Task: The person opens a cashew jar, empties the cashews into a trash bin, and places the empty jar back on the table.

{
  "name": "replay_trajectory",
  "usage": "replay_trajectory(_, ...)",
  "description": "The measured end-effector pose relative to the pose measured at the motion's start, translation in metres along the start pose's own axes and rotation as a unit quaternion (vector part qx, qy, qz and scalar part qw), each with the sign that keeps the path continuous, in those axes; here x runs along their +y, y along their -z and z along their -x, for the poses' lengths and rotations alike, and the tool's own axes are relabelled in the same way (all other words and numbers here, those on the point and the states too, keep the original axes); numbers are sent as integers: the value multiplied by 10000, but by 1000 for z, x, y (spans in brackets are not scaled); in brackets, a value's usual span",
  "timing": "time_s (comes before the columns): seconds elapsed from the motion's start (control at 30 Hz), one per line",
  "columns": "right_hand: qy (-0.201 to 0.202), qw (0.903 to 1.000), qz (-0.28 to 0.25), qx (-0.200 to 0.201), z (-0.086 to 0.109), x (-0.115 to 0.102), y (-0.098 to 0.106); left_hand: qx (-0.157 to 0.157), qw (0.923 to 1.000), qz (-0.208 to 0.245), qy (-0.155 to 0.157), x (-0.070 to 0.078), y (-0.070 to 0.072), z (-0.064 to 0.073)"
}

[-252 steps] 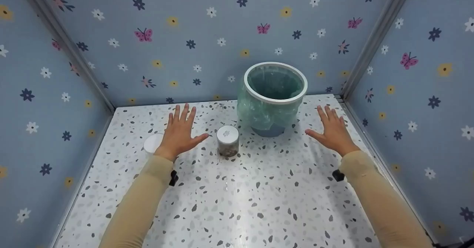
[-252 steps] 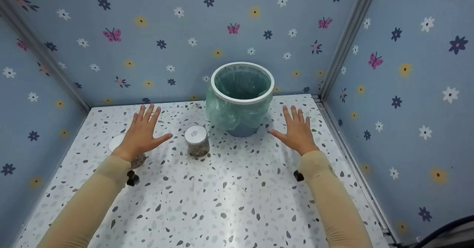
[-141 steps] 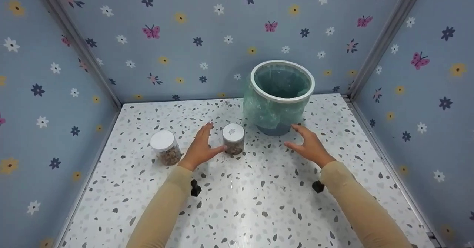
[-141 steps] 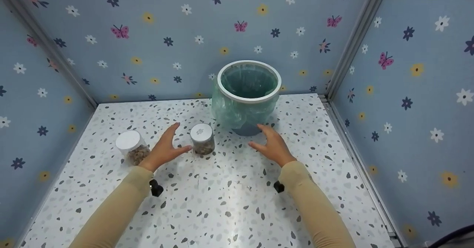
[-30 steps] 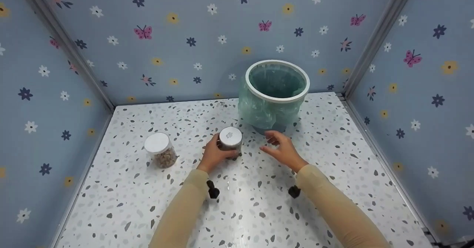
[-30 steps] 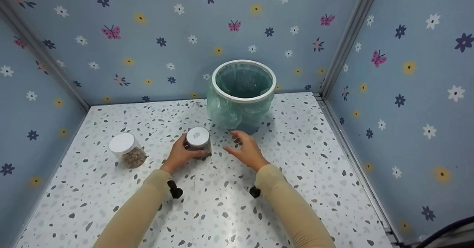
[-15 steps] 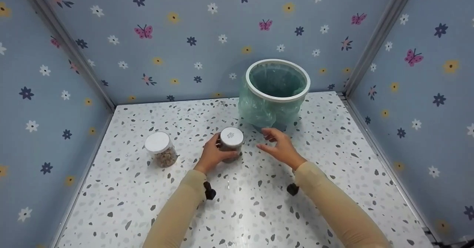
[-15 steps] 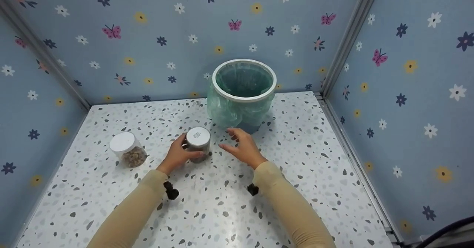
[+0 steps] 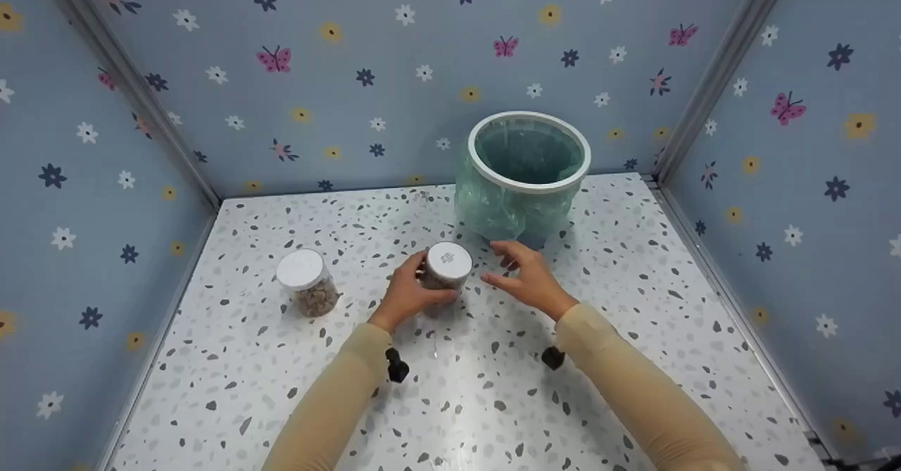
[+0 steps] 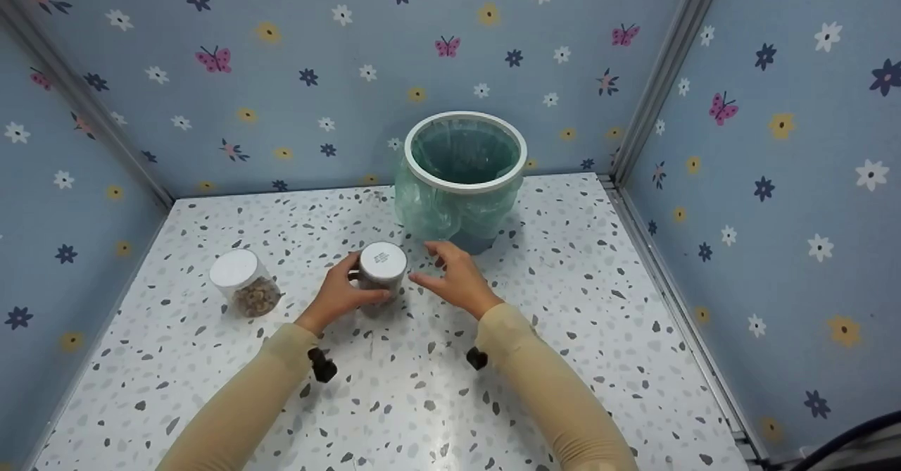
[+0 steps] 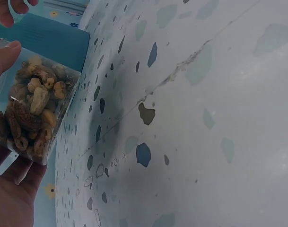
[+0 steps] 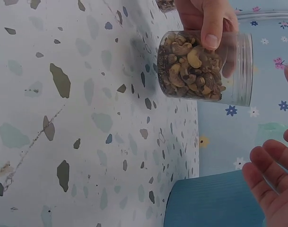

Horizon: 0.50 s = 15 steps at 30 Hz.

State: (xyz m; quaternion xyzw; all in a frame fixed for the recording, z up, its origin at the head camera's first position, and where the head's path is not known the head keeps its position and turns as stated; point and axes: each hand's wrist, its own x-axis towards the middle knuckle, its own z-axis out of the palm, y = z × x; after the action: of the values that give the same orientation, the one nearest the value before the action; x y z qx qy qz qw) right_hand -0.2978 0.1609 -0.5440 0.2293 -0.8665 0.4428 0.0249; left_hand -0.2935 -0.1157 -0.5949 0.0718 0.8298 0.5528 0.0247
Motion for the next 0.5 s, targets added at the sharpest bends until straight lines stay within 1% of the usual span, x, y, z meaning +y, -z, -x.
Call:
replay_trajectory(0.13,-69,9999,14,-101,-2,-6,0,-22,10000,-67,-70,4,0,2)
replay_trajectory(0.33,11,9996,146,-241,-6,-14,-1,-72,9997,-126,-214,7,0,3)
replay_trajectory(0.5,-183,9986,213,-442,-9,-20,-4,-103,9993,-180,-299,10,0,4)
